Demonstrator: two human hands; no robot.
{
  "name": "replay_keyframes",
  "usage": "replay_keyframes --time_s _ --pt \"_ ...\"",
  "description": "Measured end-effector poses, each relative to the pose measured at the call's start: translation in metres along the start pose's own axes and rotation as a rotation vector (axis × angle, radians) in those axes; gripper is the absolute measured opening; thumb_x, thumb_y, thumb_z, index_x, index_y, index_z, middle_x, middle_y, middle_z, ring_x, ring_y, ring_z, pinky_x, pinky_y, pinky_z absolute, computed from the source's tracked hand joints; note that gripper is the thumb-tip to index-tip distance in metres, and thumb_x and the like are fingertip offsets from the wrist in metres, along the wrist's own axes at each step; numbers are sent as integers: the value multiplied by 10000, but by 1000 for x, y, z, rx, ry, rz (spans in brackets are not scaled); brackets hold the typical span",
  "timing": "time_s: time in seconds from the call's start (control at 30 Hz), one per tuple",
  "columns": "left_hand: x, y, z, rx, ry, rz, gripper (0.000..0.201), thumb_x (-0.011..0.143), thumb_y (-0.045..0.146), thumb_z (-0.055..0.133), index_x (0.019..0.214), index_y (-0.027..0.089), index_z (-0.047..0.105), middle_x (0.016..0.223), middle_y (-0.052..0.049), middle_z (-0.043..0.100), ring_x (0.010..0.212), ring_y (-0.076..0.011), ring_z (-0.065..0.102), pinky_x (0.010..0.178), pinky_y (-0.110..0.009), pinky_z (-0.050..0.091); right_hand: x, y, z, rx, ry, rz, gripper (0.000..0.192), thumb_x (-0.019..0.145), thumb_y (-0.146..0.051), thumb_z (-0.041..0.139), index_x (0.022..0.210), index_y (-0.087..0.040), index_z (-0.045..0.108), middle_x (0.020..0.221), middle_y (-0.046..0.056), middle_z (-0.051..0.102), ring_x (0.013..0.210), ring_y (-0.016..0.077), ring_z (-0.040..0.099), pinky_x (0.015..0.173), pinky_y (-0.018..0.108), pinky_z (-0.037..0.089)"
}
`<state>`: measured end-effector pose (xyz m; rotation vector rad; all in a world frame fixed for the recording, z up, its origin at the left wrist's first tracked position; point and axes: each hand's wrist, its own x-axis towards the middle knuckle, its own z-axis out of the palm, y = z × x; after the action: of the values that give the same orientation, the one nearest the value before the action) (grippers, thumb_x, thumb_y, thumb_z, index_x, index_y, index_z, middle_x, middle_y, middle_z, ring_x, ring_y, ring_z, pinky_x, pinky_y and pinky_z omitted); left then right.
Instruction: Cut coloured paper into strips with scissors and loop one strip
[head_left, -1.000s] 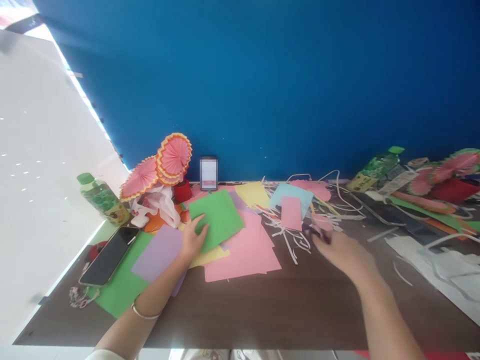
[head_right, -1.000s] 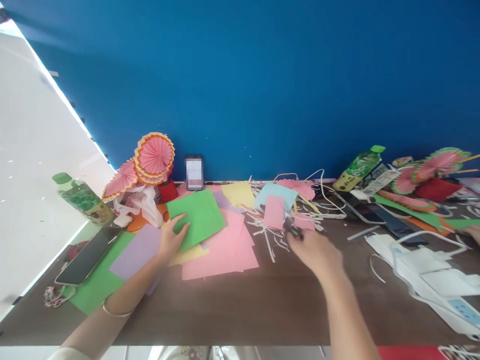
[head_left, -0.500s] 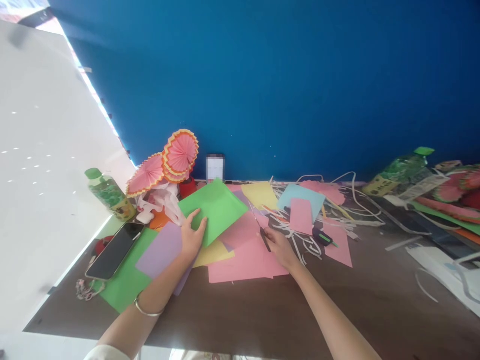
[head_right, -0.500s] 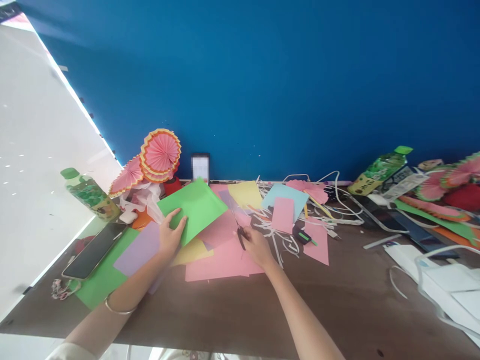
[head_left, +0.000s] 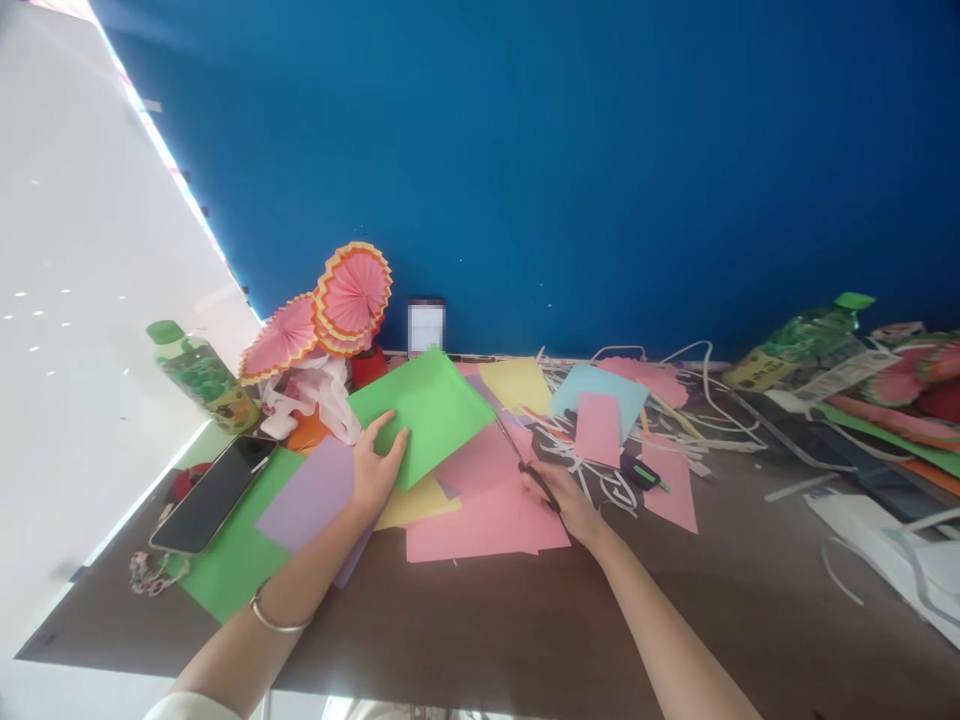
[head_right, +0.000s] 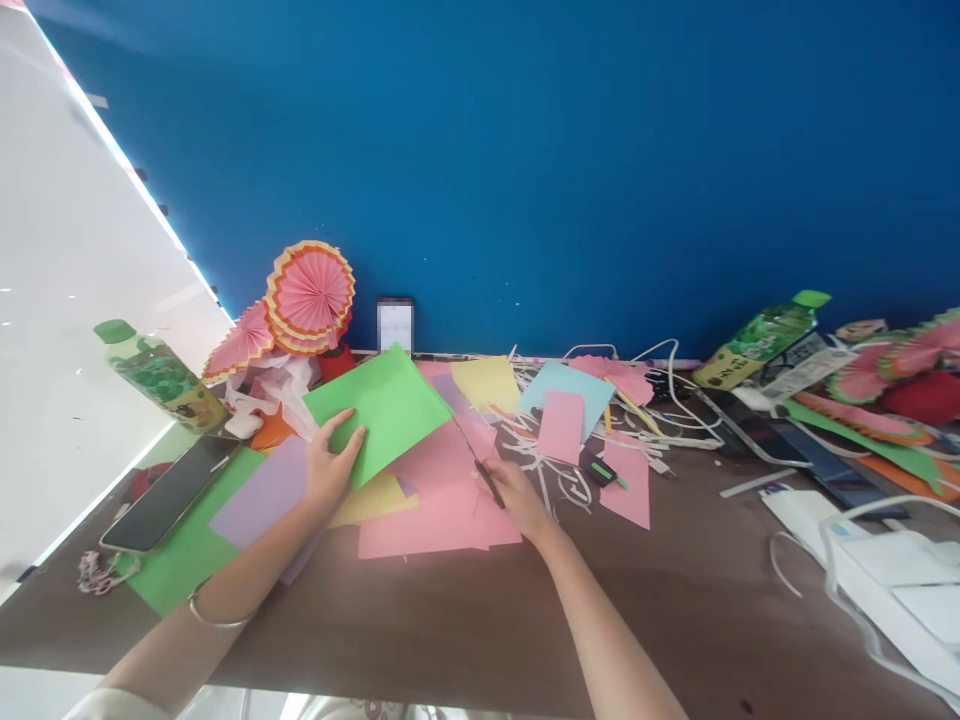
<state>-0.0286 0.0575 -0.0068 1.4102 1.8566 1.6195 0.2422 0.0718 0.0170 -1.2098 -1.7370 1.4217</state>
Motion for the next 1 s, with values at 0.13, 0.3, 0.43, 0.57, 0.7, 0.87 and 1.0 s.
replay_keyframes --time_s 0.13,0.3,0.43,0.57,0.7,0.87,1.0 --pt "-2 0 0 6 -37 22 370 737 388 591 1057 200 598 1065 -71 620 1012 -218 557 908 -381 416 0 -1 -2 59 -18 6 439 738 -560 505 543 -188 379 463 -55 335 418 66 314 405 228 181" --pt "-4 2 0 18 -70 46 369 738 394 590 1055 207 600 1049 -67 626 1002 -216 559 910 -385 407 1 3 -5 44 -17 -21 435 741 -570 501 569 -176 441 461 -47 361 429 75 330 419 234 202" --pt "-5 5 -1 38 -80 56 352 740 394 585 1039 208 606 1020 -65 635 973 -216 566 888 -389 417 1 7 -7 28 -21 -43 416 761 -553 495 612 -165 479 484 -41 402 447 76 348 451 239 232" --pt "-5 8 -2 46 -85 86 338 749 385 575 1034 205 604 1016 -63 635 965 -209 570 878 -376 426 2 5 -7 18 -48 -39 425 760 -559 492 605 -164 481 480 -39 397 451 82 363 450 242 222" --pt "-5 9 -1 53 -91 90 338 754 376 572 1045 207 599 1016 -62 634 971 -207 569 876 -368 429 2 0 -5 26 -52 -16 451 739 -593 488 586 -169 472 464 -42 375 435 80 349 431 240 198" --pt "-7 7 0 57 -92 97 344 756 380 570 1054 208 596 1016 -64 631 962 -203 569 876 -368 428 1 -2 -4 40 -51 -17 434 753 -566 483 585 -166 474 467 -39 376 438 76 339 426 235 190" --pt "-7 7 0 56 -95 101 346 754 376 575 1057 211 595 1005 -63 632 956 -201 568 873 -368 432 1 -3 -4 35 -44 -1 446 744 -585 483 589 -167 476 465 -37 373 432 77 338 415 232 187"
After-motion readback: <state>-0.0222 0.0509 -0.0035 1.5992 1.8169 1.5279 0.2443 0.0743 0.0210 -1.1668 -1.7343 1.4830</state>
